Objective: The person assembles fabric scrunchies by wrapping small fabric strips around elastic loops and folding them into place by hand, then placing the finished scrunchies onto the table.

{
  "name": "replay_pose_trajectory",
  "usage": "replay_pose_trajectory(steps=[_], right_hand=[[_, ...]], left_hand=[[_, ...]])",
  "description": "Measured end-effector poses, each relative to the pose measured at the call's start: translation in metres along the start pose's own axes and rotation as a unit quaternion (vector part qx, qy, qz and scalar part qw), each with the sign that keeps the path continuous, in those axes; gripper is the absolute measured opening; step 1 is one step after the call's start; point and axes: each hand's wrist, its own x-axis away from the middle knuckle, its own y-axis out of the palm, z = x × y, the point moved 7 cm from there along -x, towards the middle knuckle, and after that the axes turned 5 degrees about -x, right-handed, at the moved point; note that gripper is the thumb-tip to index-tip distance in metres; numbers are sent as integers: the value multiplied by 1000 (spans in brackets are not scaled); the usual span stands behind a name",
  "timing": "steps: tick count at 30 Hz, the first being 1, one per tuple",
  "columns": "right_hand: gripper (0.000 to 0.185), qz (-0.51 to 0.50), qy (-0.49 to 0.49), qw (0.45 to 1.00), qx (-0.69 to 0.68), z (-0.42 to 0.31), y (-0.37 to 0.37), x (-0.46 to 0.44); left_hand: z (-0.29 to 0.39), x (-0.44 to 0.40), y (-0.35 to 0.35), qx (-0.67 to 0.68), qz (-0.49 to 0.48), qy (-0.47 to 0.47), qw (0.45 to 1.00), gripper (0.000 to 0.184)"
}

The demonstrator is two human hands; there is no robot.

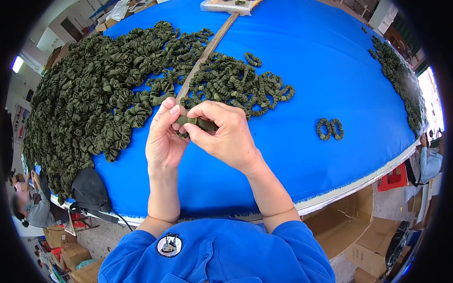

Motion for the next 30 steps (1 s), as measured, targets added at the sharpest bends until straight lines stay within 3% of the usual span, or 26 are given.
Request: replay_pose_trajectory(steps=[5, 10, 14, 19, 25, 30], right_hand=[[13, -1, 2, 1000, -1, 3, -1, 1], [22, 4, 38, 990, -136, 8, -5, 2], [21, -7, 44, 977, -209, 8, -11, 0], [21, -15, 67, 956, -285, 7, -14, -1], [18, -4, 78, 966, -246, 16, -17, -1], [15, 31, 30, 984, -174, 14, -18, -3]], left_hand=[[-1, -1, 3, 3, -33, -6, 999, 14], [-2, 0, 13, -29, -80, -33, 996, 10], [0, 2, 16, -208, -120, 4, 971, 8], [-1, 2, 21, -215, -146, 12, 966, 11], [1, 0, 15, -208, -137, 27, 968, 12], [7, 0, 16, -226, -109, 66, 966, 11]])
